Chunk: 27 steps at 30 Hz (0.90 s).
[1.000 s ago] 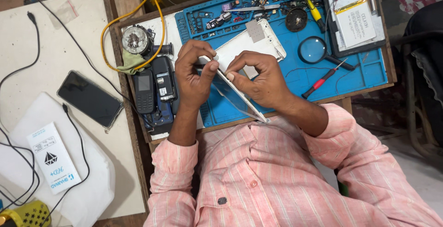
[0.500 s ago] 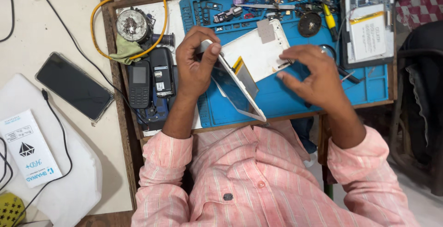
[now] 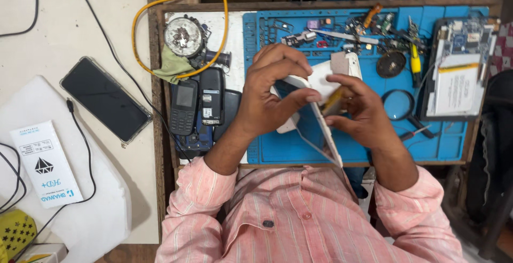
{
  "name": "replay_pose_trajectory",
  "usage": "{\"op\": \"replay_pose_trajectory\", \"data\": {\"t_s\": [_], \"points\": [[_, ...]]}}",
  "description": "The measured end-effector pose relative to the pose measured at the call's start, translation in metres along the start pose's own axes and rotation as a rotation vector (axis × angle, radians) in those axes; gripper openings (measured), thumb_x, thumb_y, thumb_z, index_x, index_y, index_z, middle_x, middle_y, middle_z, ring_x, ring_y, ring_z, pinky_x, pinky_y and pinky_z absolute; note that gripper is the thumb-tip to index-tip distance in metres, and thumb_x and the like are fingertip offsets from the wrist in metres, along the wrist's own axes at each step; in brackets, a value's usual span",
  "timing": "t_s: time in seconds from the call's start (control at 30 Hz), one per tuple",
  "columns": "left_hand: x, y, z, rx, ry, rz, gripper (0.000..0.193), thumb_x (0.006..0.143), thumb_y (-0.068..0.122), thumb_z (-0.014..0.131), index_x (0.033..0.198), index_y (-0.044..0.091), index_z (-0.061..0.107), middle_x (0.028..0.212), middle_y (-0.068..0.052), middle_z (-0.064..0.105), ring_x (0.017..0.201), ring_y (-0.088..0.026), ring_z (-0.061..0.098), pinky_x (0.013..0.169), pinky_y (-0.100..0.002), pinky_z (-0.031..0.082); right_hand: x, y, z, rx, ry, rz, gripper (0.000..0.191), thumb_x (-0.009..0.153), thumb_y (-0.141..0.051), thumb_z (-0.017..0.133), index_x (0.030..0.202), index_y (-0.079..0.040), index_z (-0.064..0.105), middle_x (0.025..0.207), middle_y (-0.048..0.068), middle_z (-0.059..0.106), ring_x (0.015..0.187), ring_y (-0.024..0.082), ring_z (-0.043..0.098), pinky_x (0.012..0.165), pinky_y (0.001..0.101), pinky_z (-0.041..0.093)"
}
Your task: The person uses a soldering iron to work on a disassembled white smartphone's motherboard and battery connector. They then handle the phone's screen assembly, peeling a protective film from the edges, and return to soldering the battery connector area.
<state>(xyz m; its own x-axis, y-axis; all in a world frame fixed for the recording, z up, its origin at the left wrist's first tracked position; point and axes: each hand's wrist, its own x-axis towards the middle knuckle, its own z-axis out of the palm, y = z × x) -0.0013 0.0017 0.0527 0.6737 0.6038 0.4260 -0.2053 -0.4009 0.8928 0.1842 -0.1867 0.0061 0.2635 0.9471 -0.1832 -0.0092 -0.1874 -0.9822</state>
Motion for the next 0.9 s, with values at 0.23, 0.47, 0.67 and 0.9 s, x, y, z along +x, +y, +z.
{"op": "replay_pose_trajectory", "data": {"t_s": [0.23,0.47,0.67,0.9], "points": [[0.011,-0.037,-0.008,-0.266,0.014,-0.047,0.039,0.096,0.044,0.072,0.084,0.007,0.064,0.113,-0.006,0.063,0.114,-0.021,0.054,0.102,-0.037,0.039,-0.006,-0.017,-0.015,-0.257,0.201,-0.249,0.023,0.084,0.003,0.083,0.101,0.003,0.068,0.092,0.01,0.067,0.079,0.014,0.063,0.069,0.0238,0.049],[0.004,-0.063,-0.005,-0.34,0.041,-0.179,0.05,0.106,0.052,0.048,0.09,0.006,0.058,0.143,-0.014,0.053,0.149,-0.031,0.034,0.126,-0.048,0.019,-0.003,-0.048,0.021,-0.533,0.292,-0.576,0.028,0.074,0.005,0.084,0.097,-0.001,0.07,0.089,0.009,0.065,0.074,0.02,0.064,0.058,0.03,0.048],[-0.01,-0.055,-0.024,-0.267,0.049,-0.33,0.02,0.099,0.018,0.058,0.112,0.003,0.055,0.157,-0.019,0.046,0.145,-0.03,0.045,0.126,-0.046,0.032,-0.001,-0.042,0.055,-0.774,0.186,-0.671,0.032,0.069,0.004,0.075,0.099,-0.005,0.073,0.089,0.008,0.063,0.079,0.026,0.067,0.065,0.0367,0.054],[-0.027,-0.065,-0.026,-0.51,0.171,-0.531,0.047,0.096,-0.021,0.038,0.135,0.001,0.05,0.151,-0.021,0.052,0.142,-0.022,0.053,0.117,-0.034,0.044,0.006,-0.019,0.081,-0.772,0.092,-0.699,0.031,0.074,0.003,0.076,0.102,-0.008,0.074,0.103,0.007,0.063,0.101,0.026,0.068,0.098,0.049,0.058]]}}
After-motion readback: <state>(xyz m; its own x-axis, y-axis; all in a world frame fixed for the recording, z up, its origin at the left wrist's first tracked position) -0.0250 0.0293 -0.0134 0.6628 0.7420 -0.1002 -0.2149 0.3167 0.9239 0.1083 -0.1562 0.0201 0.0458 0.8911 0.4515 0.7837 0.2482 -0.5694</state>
